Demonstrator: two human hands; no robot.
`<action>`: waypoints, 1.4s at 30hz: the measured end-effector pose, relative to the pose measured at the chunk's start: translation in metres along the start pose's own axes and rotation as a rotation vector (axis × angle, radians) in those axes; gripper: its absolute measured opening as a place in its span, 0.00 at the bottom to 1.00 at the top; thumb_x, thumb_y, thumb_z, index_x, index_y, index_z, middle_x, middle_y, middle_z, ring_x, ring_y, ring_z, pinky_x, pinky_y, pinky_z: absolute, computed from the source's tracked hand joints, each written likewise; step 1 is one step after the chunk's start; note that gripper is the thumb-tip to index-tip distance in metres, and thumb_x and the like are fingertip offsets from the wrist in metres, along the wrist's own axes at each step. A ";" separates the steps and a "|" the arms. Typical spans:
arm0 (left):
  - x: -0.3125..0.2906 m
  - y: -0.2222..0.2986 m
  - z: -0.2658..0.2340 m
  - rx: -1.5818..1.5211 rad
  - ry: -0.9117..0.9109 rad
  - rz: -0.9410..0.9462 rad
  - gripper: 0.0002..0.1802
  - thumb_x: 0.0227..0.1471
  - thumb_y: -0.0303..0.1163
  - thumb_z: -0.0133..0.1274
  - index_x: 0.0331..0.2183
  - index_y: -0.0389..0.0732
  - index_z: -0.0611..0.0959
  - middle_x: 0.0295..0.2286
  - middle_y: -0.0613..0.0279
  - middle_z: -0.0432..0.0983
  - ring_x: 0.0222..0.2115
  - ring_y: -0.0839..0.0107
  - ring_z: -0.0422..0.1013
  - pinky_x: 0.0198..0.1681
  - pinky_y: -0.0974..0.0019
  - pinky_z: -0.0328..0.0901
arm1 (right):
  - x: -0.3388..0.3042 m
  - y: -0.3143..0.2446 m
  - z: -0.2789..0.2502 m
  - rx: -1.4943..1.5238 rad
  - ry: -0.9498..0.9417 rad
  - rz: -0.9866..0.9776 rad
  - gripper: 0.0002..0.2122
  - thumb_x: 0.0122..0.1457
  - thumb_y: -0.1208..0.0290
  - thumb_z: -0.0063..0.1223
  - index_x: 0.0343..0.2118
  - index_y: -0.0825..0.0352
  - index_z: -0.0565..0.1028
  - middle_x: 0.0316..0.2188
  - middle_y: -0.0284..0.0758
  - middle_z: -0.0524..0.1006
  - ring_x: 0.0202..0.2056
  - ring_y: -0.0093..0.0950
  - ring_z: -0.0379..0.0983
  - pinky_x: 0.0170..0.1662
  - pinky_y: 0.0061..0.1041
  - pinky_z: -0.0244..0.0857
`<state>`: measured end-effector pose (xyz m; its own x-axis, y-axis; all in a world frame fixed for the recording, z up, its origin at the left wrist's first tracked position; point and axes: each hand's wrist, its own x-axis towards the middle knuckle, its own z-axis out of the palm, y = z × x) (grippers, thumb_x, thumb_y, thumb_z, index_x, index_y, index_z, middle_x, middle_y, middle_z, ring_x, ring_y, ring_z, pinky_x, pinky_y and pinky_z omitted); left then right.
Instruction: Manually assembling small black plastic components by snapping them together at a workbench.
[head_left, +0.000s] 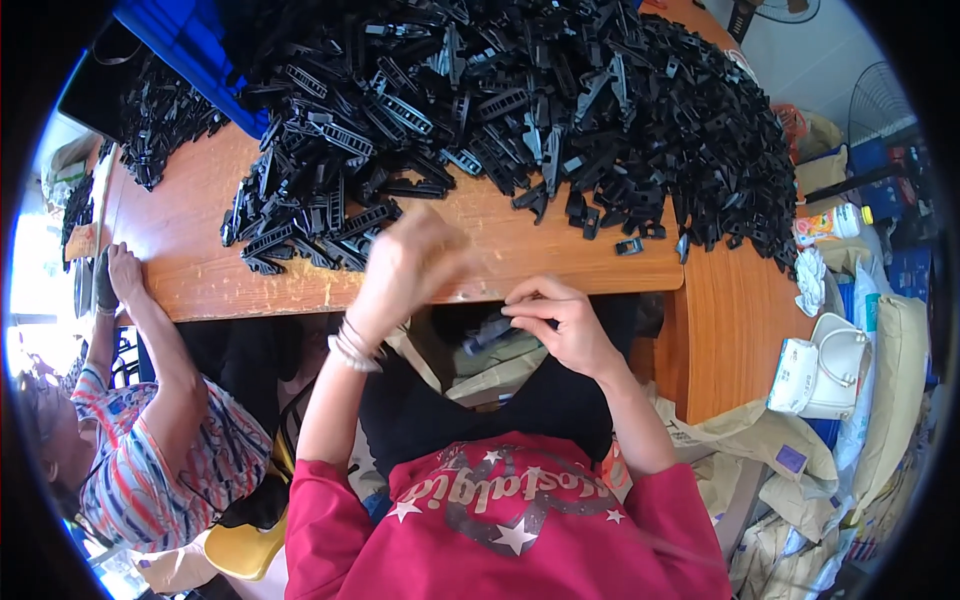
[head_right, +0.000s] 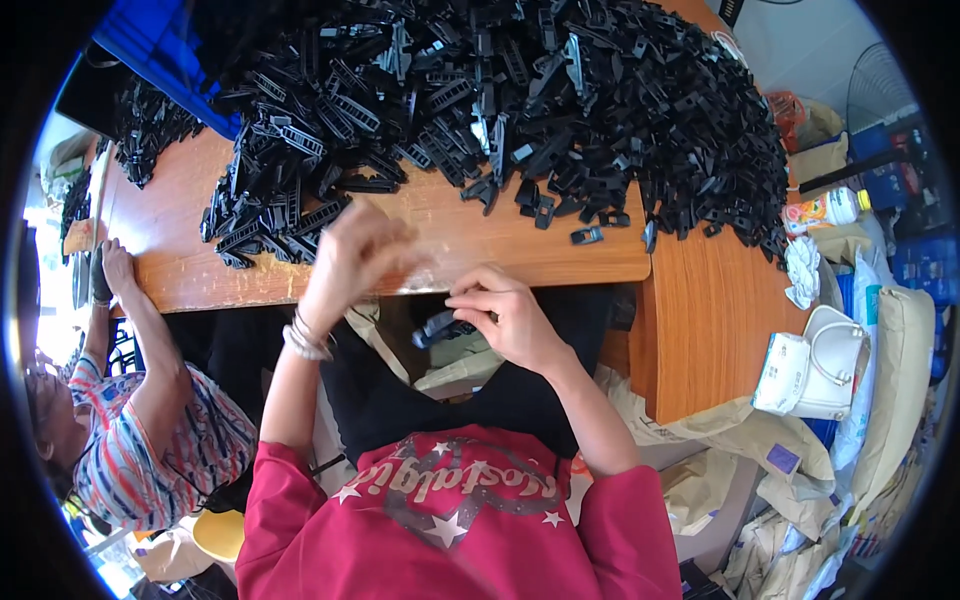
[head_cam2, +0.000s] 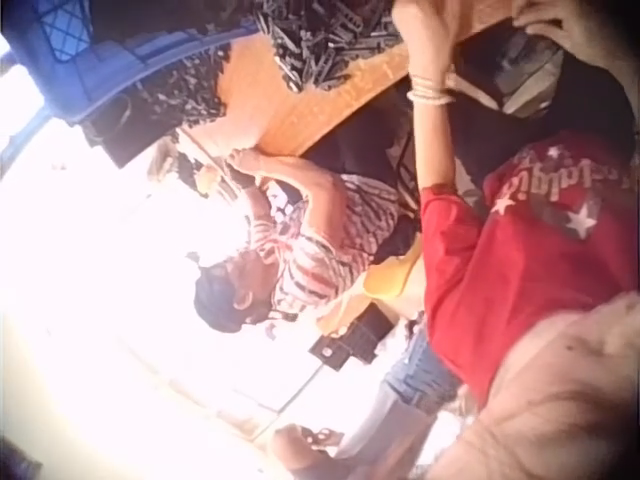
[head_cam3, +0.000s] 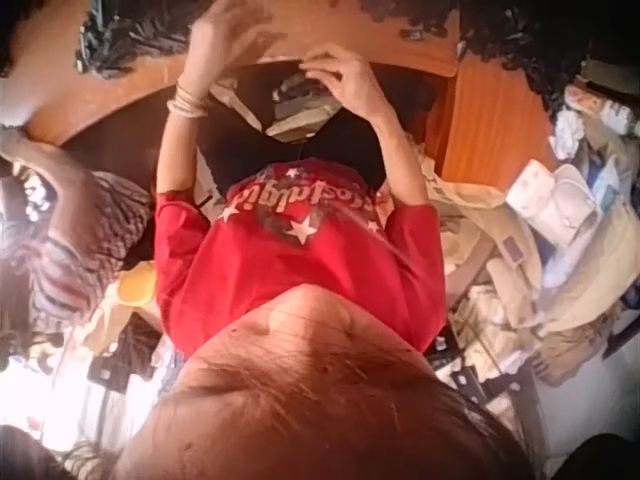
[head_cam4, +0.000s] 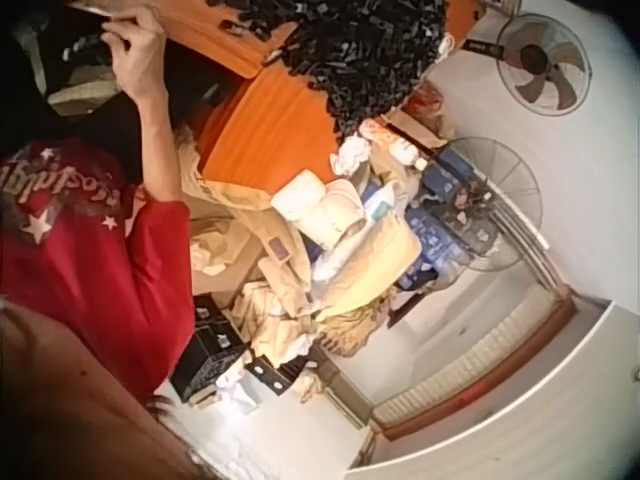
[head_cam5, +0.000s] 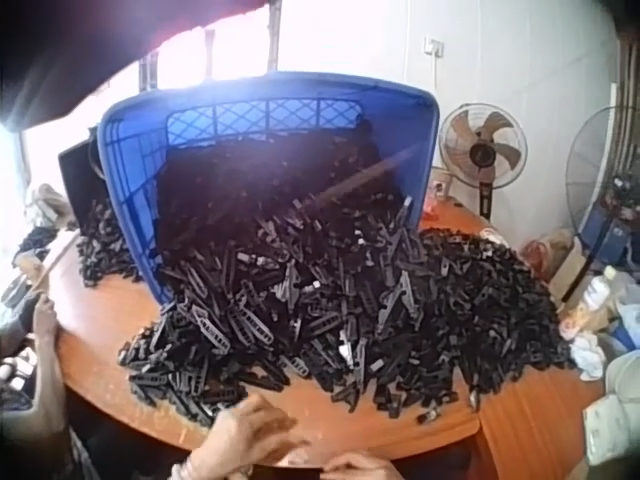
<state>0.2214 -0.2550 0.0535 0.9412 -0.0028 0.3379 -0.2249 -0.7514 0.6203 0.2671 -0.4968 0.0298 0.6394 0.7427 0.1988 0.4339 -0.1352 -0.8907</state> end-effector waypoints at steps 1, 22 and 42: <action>0.010 0.000 0.000 0.134 0.073 -0.016 0.12 0.45 0.32 0.64 0.32 0.36 0.82 0.31 0.57 0.73 0.26 0.60 0.74 0.28 0.62 0.70 | -0.006 -0.007 -0.003 0.016 0.043 -0.013 0.09 0.49 0.84 0.62 0.36 0.70 0.82 0.33 0.37 0.77 0.36 0.28 0.74 0.38 0.25 0.67; -0.020 0.018 0.034 -0.053 0.143 -0.061 0.10 0.46 0.20 0.60 0.35 0.35 0.83 0.32 0.57 0.74 0.29 0.58 0.75 0.31 0.63 0.69 | 0.021 -0.001 0.001 0.469 0.426 0.447 0.10 0.69 0.71 0.43 0.43 0.70 0.74 0.21 0.26 0.69 0.20 0.15 0.64 0.24 0.15 0.60; -0.021 0.009 0.009 -0.237 -0.042 -0.038 0.15 0.45 0.29 0.65 0.36 0.33 0.84 0.34 0.56 0.76 0.30 0.63 0.76 0.33 0.65 0.71 | 0.017 -0.003 -0.005 -0.083 0.001 0.058 0.15 0.46 0.83 0.64 0.39 0.70 0.81 0.31 0.35 0.75 0.36 0.29 0.72 0.39 0.24 0.65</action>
<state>0.2017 -0.2680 0.0458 0.9585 -0.0085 0.2848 -0.2375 -0.5758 0.7823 0.2800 -0.4865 0.0375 0.6655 0.7316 0.1483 0.4472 -0.2316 -0.8639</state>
